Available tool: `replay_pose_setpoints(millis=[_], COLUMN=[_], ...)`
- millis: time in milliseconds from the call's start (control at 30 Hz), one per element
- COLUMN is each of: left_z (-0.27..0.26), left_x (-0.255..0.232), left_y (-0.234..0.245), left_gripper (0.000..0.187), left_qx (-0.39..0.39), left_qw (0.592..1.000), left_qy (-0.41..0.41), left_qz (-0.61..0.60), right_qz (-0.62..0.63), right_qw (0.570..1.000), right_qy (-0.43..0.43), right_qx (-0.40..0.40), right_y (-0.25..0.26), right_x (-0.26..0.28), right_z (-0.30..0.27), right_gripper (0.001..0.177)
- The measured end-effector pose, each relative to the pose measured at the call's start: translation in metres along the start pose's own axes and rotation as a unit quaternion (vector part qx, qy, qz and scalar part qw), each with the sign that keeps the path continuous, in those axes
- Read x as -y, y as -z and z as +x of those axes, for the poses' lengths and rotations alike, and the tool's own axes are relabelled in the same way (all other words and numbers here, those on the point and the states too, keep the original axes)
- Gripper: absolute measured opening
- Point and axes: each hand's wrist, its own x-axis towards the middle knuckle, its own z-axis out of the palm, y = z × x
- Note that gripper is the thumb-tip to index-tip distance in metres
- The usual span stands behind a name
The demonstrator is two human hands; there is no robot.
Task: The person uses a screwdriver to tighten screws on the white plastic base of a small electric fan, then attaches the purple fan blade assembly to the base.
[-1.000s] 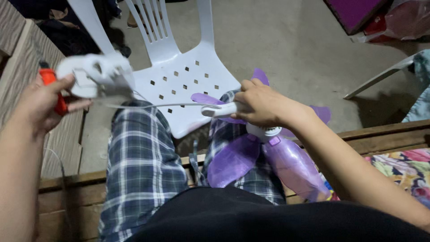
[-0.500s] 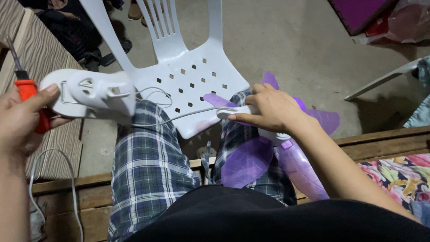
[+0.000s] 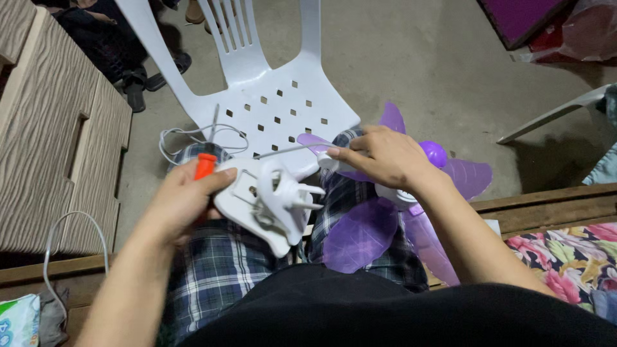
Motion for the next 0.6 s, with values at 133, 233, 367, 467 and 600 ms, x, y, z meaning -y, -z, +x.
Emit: replay_pose_setpoints(millis=[133,233,367,467,600], left_z=[0.01,0.02,0.029,0.03,0.034], left_x=[0.009,0.012,0.009,0.006,0.001], left_y=[-0.013,-0.014,-0.012,-0.013,-0.02], left_gripper=[0.015,0.013,0.014,0.016,0.013], left_qx=[-0.024,-0.044,-0.064,-0.072,-0.097], left_qw=[0.999,0.998,0.996,0.995,0.99], left_qy=[-0.024,-0.043,-0.049,-0.041,-0.056], left_qz=[-0.004,-0.03,-0.046,-0.051,-0.083], right_qz=[0.008,0.017,0.052,0.086,0.11], right_qw=[1.0,0.999,0.999,0.996,0.994], right_qy=[0.01,0.027,0.008,0.015,-0.019], right_qx=[-0.001,-0.012,-0.013,-0.014,0.003], right_y=[0.0,-0.001,-0.001,-0.001,-0.002], right_x=[0.004,0.006,0.0,-0.008,-0.022], right_z=[0.001,0.005,0.012,0.016,0.023], right_gripper=[0.065,0.064,0.069,0.065,0.062])
